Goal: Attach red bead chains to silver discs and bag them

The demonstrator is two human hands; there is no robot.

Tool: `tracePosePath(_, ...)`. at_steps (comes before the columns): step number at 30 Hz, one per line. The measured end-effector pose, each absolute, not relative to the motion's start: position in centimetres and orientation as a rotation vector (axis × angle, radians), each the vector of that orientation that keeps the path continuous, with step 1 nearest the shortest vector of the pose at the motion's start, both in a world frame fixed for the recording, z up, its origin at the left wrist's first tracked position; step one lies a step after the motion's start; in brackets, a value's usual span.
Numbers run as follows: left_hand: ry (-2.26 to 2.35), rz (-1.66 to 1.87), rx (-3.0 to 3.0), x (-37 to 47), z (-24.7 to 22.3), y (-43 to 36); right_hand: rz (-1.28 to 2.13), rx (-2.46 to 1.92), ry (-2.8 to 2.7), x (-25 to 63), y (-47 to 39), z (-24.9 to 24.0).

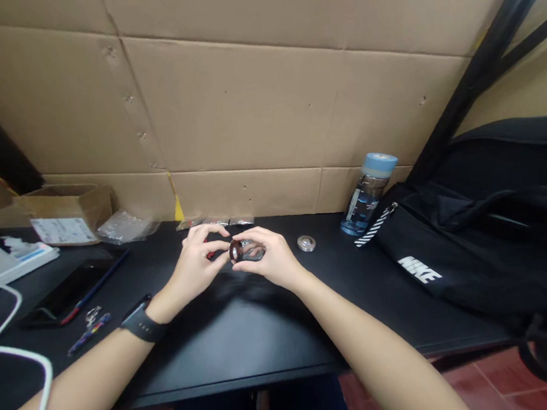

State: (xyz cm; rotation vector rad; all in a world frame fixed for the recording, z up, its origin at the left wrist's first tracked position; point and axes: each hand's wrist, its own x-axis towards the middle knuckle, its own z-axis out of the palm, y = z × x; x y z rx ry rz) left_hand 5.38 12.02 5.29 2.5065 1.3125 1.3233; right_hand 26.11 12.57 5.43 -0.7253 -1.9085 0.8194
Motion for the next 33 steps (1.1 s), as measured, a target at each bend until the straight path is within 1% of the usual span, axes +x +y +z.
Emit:
tracePosePath(9,1.218,1.277,2.619,5.5,4.9,12.2,0.886,-0.746,-1.876,26.2,12.5,5.4)
tracePosePath(14,1.196,1.335,2.774,5.5,4.8,12.2,0.914,-0.741,-1.812,26.0,12.5,5.2)
tracePosePath(19,1.204,1.377,2.884,5.5,4.9,11.9,1.017,-0.737,-1.725,25.8,12.3,5.3)
tracePosePath(25,1.265,1.456,2.886,5.4,5.4,11.5,1.125,-0.717,-1.62,25.7,12.0,5.6)
tracePosePath(33,1.309,1.491,2.865,5.6,5.6,11.4,1.145,-0.73,-1.61,25.9,11.8,6.4)
